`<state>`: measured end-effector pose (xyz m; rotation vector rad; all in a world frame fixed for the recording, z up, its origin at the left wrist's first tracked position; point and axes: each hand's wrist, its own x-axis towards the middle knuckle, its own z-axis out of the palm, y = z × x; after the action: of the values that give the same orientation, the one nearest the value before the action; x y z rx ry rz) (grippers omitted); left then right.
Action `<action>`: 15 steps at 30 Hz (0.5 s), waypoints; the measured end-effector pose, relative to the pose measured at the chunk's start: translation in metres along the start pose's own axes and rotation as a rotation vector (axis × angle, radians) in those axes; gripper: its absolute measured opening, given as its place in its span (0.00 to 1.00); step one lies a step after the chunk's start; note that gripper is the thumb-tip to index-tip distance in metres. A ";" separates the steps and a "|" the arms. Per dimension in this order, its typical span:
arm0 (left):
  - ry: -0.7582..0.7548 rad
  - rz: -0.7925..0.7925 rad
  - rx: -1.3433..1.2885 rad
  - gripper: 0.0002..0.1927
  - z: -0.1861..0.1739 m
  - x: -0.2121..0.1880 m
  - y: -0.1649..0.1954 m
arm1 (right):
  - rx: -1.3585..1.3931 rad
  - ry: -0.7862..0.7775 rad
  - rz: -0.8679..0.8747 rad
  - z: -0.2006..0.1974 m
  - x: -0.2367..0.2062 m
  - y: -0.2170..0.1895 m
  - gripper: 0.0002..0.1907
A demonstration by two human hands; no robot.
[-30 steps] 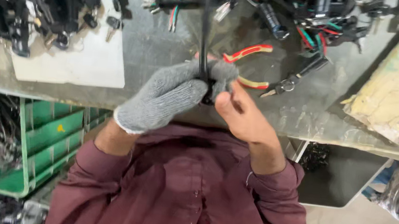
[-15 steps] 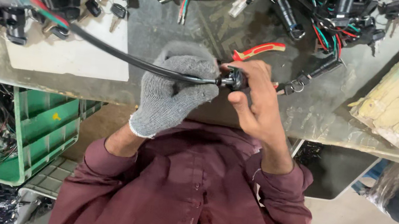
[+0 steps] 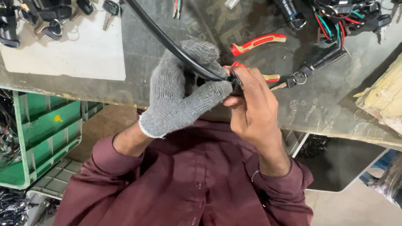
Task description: The person repeatedly slides a black plastic sleeve over a cable end and crimps it with red-handled pliers. They handle multiple similar cable assemblies, placing finished units on the table and picking up new ones to repeat the process.
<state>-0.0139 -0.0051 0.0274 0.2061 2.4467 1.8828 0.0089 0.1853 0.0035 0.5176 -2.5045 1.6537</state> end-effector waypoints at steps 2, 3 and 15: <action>-0.006 0.030 0.020 0.27 0.000 -0.001 -0.003 | -0.034 0.024 0.045 0.005 -0.002 0.002 0.26; -0.025 0.067 0.040 0.27 -0.001 -0.002 -0.004 | -0.022 0.037 0.033 0.008 -0.003 0.003 0.23; -0.064 0.241 0.366 0.27 0.000 -0.008 0.010 | 0.353 -0.036 0.425 0.009 -0.017 0.025 0.18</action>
<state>-0.0057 -0.0038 0.0373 0.5890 2.8080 1.4490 0.0176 0.1902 -0.0266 0.0299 -2.4799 2.2753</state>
